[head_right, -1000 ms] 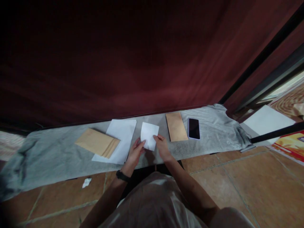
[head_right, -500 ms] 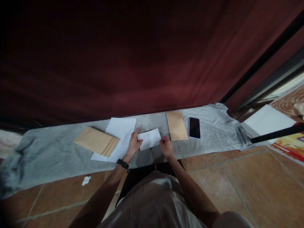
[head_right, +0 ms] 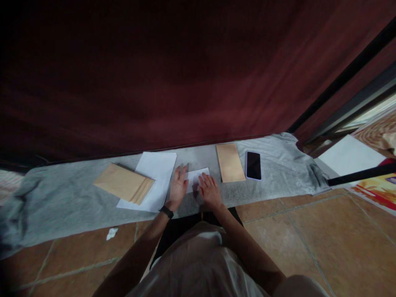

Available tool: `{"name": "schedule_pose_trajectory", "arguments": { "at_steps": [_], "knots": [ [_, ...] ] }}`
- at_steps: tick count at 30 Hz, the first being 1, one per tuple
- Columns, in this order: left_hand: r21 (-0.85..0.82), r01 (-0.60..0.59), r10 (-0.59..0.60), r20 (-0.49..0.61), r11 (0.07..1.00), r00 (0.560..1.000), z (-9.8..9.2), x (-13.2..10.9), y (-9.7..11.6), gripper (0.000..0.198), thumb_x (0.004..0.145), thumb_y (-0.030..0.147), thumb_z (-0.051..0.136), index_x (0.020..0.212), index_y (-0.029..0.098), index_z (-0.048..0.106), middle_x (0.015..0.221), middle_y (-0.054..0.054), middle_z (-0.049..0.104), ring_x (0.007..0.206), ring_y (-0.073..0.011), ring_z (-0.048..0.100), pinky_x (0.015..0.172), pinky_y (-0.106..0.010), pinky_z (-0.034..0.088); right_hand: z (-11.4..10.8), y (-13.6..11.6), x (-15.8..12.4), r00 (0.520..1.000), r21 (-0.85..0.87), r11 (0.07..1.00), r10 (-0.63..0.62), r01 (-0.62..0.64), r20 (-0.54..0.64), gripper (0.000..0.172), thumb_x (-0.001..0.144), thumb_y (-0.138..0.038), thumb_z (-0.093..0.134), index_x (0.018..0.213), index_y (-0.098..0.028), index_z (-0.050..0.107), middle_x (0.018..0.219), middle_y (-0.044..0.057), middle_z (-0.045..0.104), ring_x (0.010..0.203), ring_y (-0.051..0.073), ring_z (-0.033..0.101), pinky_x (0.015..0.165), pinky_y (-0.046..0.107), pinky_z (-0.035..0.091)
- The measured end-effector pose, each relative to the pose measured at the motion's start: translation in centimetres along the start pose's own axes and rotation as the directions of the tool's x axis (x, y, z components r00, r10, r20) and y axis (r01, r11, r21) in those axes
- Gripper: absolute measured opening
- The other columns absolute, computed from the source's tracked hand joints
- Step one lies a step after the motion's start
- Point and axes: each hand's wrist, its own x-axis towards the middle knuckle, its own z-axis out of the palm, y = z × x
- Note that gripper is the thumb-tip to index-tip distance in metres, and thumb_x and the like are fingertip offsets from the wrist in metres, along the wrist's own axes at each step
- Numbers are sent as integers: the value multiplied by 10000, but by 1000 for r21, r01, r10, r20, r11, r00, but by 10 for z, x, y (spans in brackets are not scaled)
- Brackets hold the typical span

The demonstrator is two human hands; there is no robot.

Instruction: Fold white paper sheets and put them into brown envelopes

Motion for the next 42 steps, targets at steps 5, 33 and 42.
{"name": "schedule_pose_trajectory", "arguments": {
  "at_steps": [5,33,42],
  "knots": [
    [121,-160,140,157,980,978,18,-23,19,570,1018,282,392,1568,162,305,1625,-148,358,1519,-267,299,1227,-515,305,15,-6,-9,1000,-60,998,-7,7,0,524,1032,-284,386,1530,-126,425,1598,143,400,1471,276,374,1201,484,263],
    [244,-245,189,233,938,954,29,-48,22,584,1017,243,352,1576,90,278,1640,-149,322,1546,-242,220,1259,-475,246,16,7,-4,997,-2,1000,11,-12,-73,534,1045,-295,340,1539,-102,403,1582,155,424,1484,288,357,1206,513,272],
    [246,-255,206,210,935,956,36,-51,16,568,1008,204,338,1554,49,310,1624,-185,336,1546,-259,211,1251,-498,263,19,7,28,993,4,994,-107,107,56,513,1070,-338,308,1520,-127,436,1593,109,418,1492,232,350,1224,436,250]
  ]
}}
